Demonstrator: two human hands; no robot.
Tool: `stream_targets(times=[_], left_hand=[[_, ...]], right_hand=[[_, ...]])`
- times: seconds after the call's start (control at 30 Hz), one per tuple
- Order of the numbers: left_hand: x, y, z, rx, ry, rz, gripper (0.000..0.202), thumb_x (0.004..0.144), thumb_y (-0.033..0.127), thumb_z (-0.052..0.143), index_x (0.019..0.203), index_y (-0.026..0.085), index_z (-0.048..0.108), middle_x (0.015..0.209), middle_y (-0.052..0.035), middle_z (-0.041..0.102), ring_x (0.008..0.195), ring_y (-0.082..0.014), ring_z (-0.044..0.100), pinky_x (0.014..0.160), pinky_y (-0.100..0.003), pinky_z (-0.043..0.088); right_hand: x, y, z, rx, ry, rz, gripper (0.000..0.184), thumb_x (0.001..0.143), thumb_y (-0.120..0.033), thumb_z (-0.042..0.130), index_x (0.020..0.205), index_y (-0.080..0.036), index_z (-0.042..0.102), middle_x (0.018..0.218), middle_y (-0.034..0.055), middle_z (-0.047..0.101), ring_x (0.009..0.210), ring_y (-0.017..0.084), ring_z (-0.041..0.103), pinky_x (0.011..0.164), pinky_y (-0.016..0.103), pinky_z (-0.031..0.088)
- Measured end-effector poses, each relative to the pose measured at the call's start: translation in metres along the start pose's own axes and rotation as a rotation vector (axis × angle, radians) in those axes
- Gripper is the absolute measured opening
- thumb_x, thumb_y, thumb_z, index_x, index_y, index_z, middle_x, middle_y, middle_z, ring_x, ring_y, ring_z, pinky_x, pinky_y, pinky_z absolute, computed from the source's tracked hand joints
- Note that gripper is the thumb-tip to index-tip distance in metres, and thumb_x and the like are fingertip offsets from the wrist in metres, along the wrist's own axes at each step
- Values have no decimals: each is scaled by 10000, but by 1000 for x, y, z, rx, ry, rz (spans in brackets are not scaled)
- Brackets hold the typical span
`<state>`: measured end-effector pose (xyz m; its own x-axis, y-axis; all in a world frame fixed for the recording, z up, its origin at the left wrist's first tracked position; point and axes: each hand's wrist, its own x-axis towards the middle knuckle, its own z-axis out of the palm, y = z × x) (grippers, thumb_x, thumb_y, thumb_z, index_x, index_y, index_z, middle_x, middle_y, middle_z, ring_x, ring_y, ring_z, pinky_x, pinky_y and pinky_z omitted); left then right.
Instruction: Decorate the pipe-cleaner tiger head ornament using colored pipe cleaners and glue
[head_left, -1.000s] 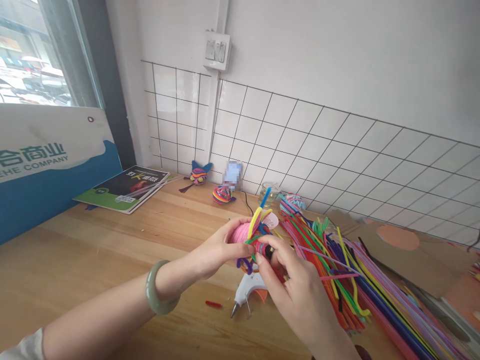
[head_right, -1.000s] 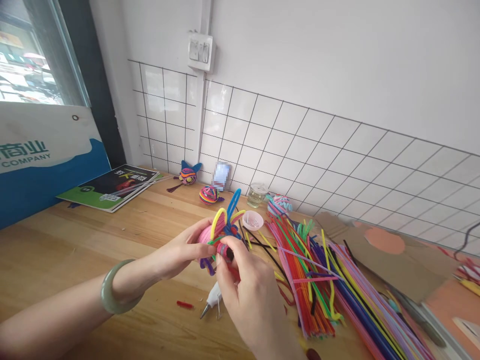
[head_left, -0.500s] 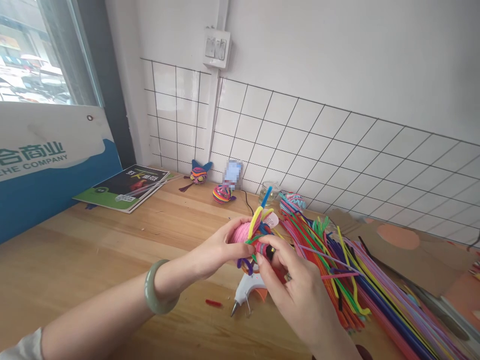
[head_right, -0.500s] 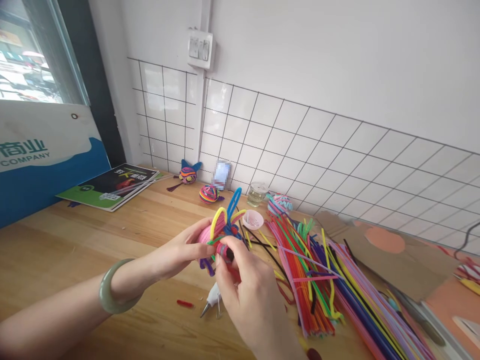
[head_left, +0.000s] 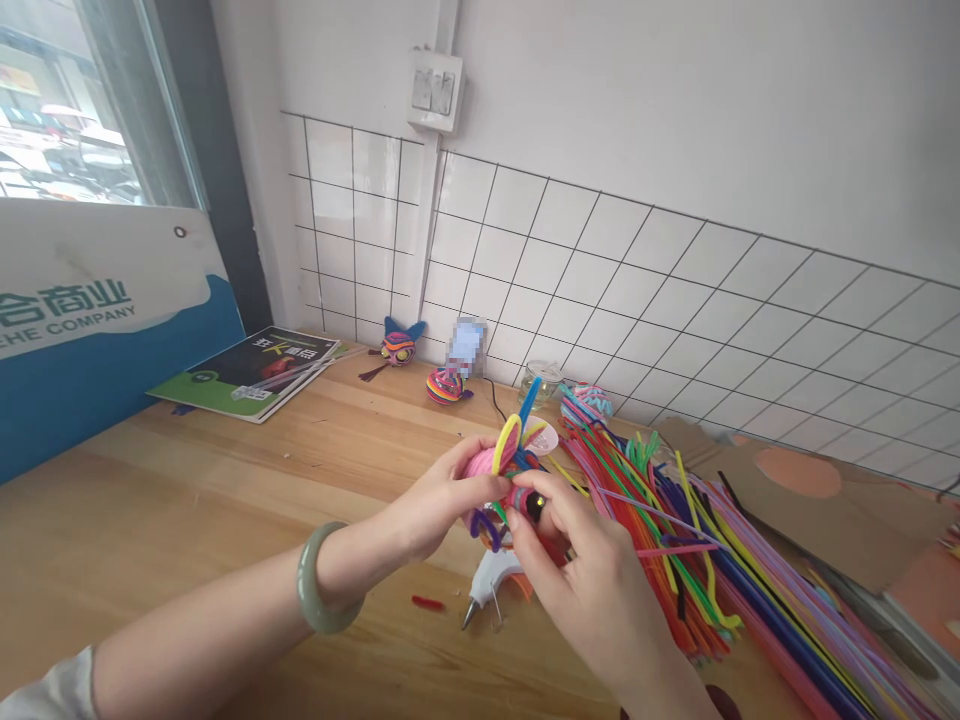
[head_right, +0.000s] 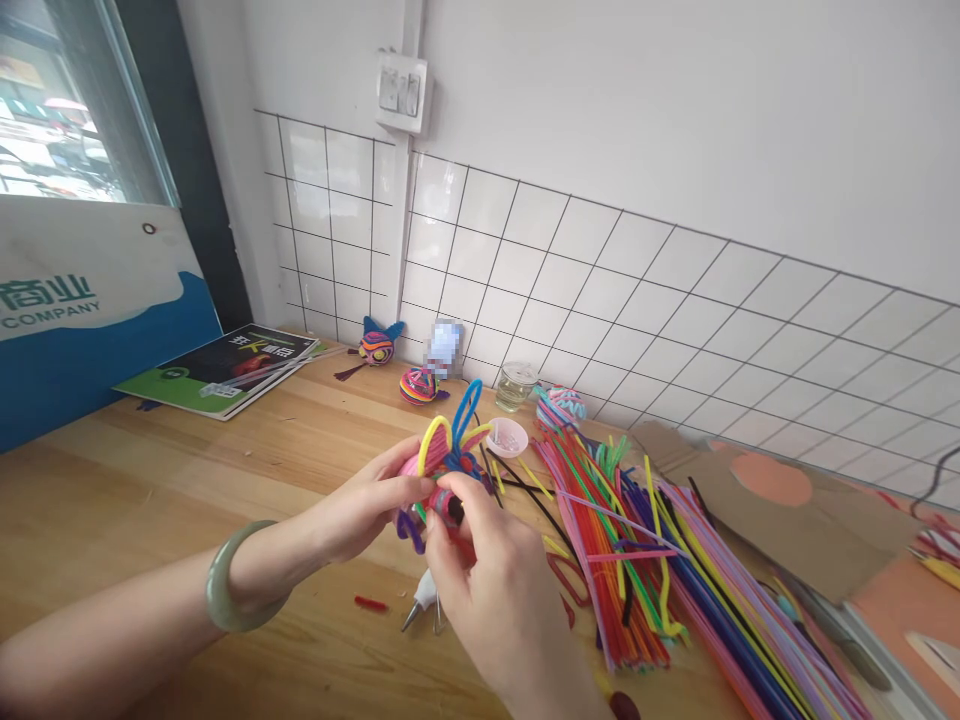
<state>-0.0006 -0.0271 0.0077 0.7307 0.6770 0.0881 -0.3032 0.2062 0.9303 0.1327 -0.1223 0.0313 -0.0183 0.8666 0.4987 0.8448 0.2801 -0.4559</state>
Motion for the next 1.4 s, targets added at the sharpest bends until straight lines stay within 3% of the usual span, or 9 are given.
stream_targets(times=[0.33,0.67,1.03,1.4], left_hand=[[1,2,0,38,34,-6,303,727,249,626,1004,159,542,749,8,558,573,-99,494,509,-222,384],[0,-2,-1,-1,32,0,306,736,261,666,1004,166,553,811,-8,596,680,-126,561,560,-221,413],[2,0,-2,-2,19,-30,311,758,220,629,1050,154,543,800,-3,571,661,-112,538,525,-208,382],[7,-4,-11,-151,-82,-82,395,827,411,633,1146,186,573,995,-71,633,770,-158,620,651,-264,485]], right_hand=[[-2,2,-3,58,-89,59,197,897,-243,500,1080,-222,568,541,-77,530,465,117,534,480,219,397],[-2,4,-4,104,-136,125,206,888,-253,495,1080,-237,565,538,-88,500,469,114,515,488,218,388],[2,5,-4,104,-140,143,215,893,-276,492,1086,-237,578,547,-83,499,496,122,517,512,232,389],[8,15,-10,163,-185,192,230,887,-269,495,1094,-216,580,532,-87,465,486,123,494,506,231,392]])
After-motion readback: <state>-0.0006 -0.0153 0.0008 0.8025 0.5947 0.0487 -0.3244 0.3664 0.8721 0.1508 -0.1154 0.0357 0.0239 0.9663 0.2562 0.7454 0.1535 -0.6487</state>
